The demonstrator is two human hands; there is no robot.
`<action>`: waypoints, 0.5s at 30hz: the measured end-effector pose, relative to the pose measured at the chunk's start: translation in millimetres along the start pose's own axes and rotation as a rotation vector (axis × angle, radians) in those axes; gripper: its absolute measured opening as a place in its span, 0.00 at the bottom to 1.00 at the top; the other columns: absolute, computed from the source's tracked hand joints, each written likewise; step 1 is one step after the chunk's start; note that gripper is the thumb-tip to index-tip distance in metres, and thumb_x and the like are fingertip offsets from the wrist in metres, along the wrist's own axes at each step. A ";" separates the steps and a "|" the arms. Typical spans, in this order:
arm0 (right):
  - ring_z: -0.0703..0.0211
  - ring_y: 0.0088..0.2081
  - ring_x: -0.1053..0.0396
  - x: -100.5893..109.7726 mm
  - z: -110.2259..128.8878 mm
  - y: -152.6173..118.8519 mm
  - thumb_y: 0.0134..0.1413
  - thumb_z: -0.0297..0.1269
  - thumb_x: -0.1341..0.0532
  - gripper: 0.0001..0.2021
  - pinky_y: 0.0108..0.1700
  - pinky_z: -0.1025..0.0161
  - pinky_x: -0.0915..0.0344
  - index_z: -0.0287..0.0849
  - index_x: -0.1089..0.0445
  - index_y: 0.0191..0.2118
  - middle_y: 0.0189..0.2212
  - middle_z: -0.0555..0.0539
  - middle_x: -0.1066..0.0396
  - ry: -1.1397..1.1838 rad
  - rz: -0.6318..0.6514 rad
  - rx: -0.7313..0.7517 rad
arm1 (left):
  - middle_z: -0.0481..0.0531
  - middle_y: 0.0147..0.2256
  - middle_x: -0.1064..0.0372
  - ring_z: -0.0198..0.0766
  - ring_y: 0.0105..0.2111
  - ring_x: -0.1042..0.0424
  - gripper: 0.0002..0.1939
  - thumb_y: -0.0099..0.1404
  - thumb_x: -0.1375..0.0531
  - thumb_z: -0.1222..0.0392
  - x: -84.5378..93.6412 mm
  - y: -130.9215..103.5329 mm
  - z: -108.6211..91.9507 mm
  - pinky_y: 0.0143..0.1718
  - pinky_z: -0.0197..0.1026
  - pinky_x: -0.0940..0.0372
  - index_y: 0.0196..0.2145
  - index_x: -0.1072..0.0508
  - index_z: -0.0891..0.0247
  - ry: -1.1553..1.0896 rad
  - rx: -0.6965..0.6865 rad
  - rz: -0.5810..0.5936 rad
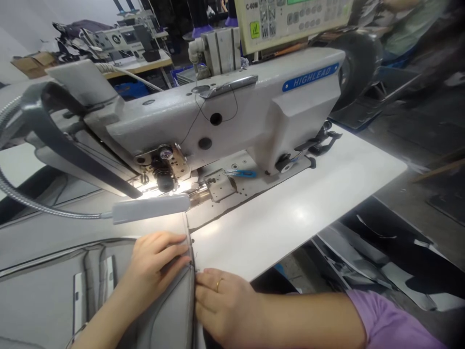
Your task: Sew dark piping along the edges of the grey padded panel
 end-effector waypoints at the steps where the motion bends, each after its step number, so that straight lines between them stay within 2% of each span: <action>1: 0.52 0.45 0.34 -0.2 0.0 0.0 0.55 0.28 0.44 0.07 0.50 0.57 0.32 0.32 0.30 0.31 0.34 0.41 0.32 -0.001 -0.003 0.000 | 0.49 0.42 0.30 0.40 0.43 0.34 0.05 0.63 0.40 0.61 0.0 0.1 0.0 0.43 0.47 0.43 0.39 0.29 0.57 0.001 0.001 0.001; 7: 0.52 0.44 0.34 -3.6 -0.5 -1.7 0.55 0.29 0.44 0.07 0.48 0.56 0.31 0.32 0.31 0.31 0.34 0.41 0.33 0.002 0.019 0.010 | 0.49 0.42 0.31 0.40 0.43 0.34 0.05 0.63 0.40 0.61 -0.2 -0.1 0.7 0.43 0.47 0.43 0.39 0.29 0.57 0.010 -0.001 0.004; 15: 0.52 0.42 0.33 -2.3 -0.2 -0.8 0.54 0.28 0.43 0.06 0.46 0.57 0.31 0.33 0.32 0.29 0.32 0.42 0.33 -0.005 -0.039 0.004 | 0.49 0.42 0.31 0.41 0.43 0.34 0.05 0.63 0.40 0.60 -2.2 -0.4 0.9 0.42 0.47 0.44 0.39 0.29 0.56 0.035 0.010 0.006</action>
Point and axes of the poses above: each hand's wrist, its own y-axis towards the middle knuckle, its own x-axis out of the back of the hand, z = x × y, the point moved 1 cm from there along y, towards the middle knuckle
